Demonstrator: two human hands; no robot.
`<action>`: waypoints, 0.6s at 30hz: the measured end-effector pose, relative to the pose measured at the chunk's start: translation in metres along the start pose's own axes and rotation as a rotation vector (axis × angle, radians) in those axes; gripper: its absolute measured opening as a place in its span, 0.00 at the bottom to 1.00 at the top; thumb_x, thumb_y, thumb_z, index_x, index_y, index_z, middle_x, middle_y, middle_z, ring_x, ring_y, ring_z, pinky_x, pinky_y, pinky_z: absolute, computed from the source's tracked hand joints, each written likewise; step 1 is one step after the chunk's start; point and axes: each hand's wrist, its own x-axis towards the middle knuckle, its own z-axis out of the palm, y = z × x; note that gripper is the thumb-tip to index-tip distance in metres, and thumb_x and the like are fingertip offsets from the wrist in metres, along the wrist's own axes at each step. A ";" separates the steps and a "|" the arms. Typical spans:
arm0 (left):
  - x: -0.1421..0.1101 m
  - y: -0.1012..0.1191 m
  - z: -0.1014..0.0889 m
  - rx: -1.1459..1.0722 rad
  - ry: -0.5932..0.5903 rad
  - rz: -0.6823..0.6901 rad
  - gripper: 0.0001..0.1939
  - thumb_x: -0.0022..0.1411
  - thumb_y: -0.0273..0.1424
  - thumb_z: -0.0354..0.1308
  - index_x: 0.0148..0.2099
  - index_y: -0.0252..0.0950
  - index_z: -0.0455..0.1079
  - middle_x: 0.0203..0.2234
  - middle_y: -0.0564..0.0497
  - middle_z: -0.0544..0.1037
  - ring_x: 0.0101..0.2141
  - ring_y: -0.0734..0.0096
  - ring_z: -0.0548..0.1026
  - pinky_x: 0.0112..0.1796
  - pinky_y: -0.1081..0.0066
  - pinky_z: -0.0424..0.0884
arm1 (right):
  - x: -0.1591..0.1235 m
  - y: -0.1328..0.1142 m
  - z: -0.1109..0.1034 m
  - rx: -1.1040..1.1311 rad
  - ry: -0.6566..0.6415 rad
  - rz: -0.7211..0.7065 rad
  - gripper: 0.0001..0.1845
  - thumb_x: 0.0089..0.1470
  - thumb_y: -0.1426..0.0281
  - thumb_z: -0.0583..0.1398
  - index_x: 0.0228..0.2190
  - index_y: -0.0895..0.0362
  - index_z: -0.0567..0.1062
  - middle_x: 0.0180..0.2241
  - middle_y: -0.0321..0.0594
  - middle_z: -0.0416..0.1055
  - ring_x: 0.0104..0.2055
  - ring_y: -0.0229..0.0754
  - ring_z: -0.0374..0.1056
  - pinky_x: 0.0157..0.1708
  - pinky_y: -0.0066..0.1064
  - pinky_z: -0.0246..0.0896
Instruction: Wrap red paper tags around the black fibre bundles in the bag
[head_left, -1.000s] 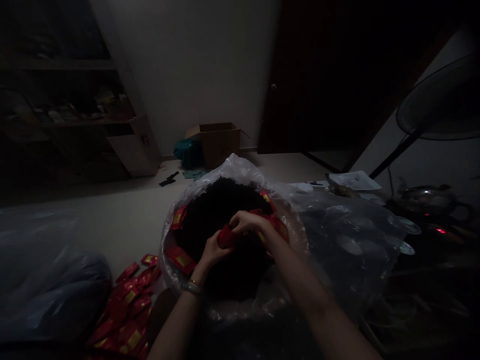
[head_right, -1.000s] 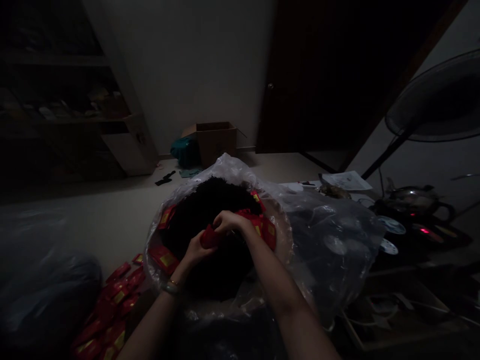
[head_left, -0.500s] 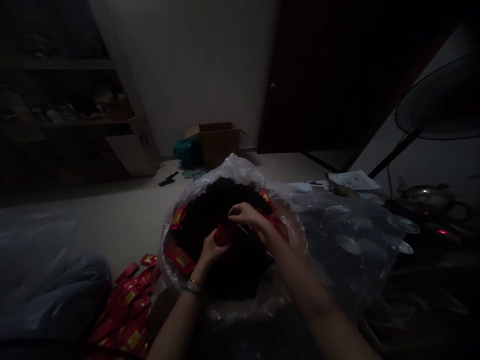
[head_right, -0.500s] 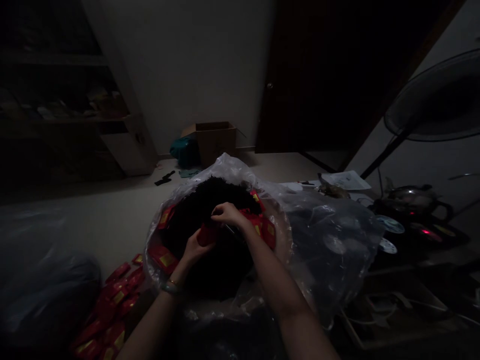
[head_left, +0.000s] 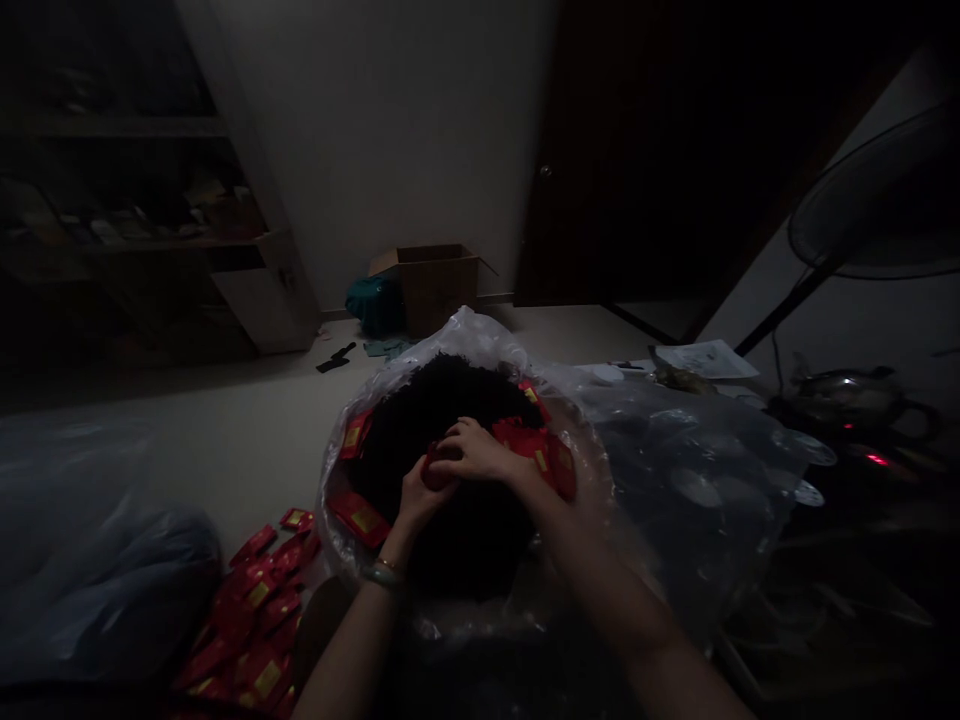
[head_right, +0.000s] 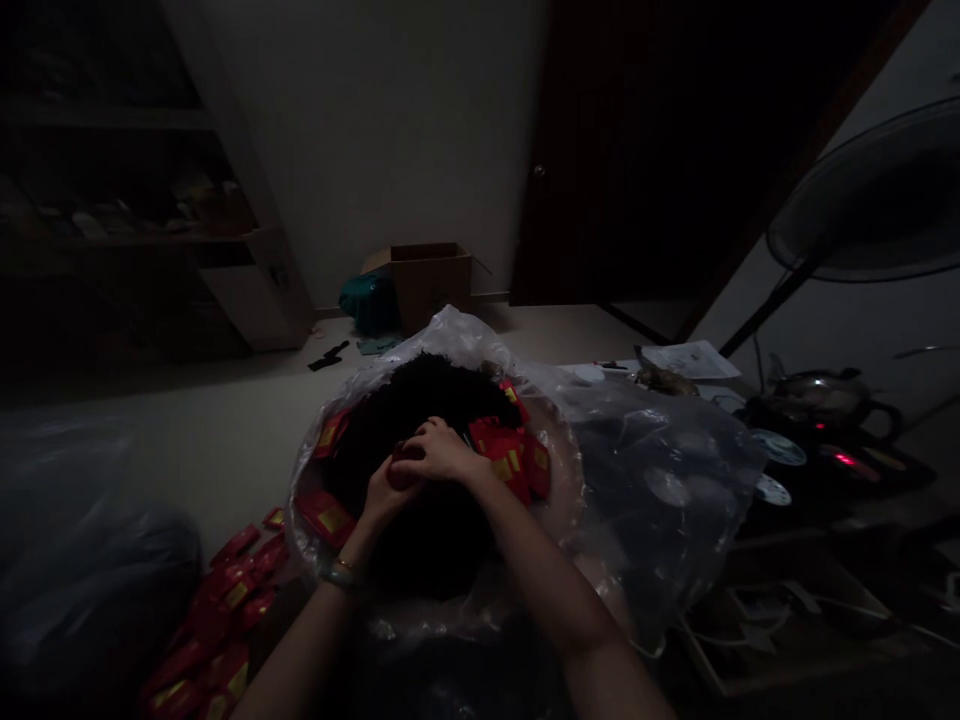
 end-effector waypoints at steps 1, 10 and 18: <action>0.000 0.000 0.000 -0.005 -0.010 0.006 0.27 0.42 0.35 0.66 0.47 0.33 0.69 0.34 0.48 0.78 0.34 0.63 0.75 0.36 0.69 0.70 | 0.001 -0.003 0.001 -0.016 -0.074 -0.004 0.15 0.46 0.58 0.64 0.35 0.52 0.80 0.41 0.44 0.70 0.51 0.50 0.58 0.50 0.39 0.55; 0.000 0.000 0.001 -0.022 -0.012 0.001 0.27 0.43 0.37 0.66 0.46 0.32 0.69 0.36 0.47 0.78 0.35 0.63 0.75 0.37 0.69 0.70 | -0.004 -0.002 -0.005 -0.047 0.004 0.059 0.22 0.44 0.61 0.66 0.43 0.54 0.77 0.44 0.45 0.68 0.49 0.47 0.61 0.47 0.35 0.58; -0.001 -0.001 0.001 -0.026 -0.036 -0.008 0.25 0.41 0.36 0.67 0.43 0.32 0.71 0.32 0.48 0.79 0.33 0.64 0.75 0.35 0.70 0.70 | 0.000 0.002 0.006 0.095 -0.166 -0.065 0.09 0.47 0.65 0.63 0.31 0.56 0.80 0.38 0.41 0.73 0.42 0.43 0.67 0.42 0.29 0.60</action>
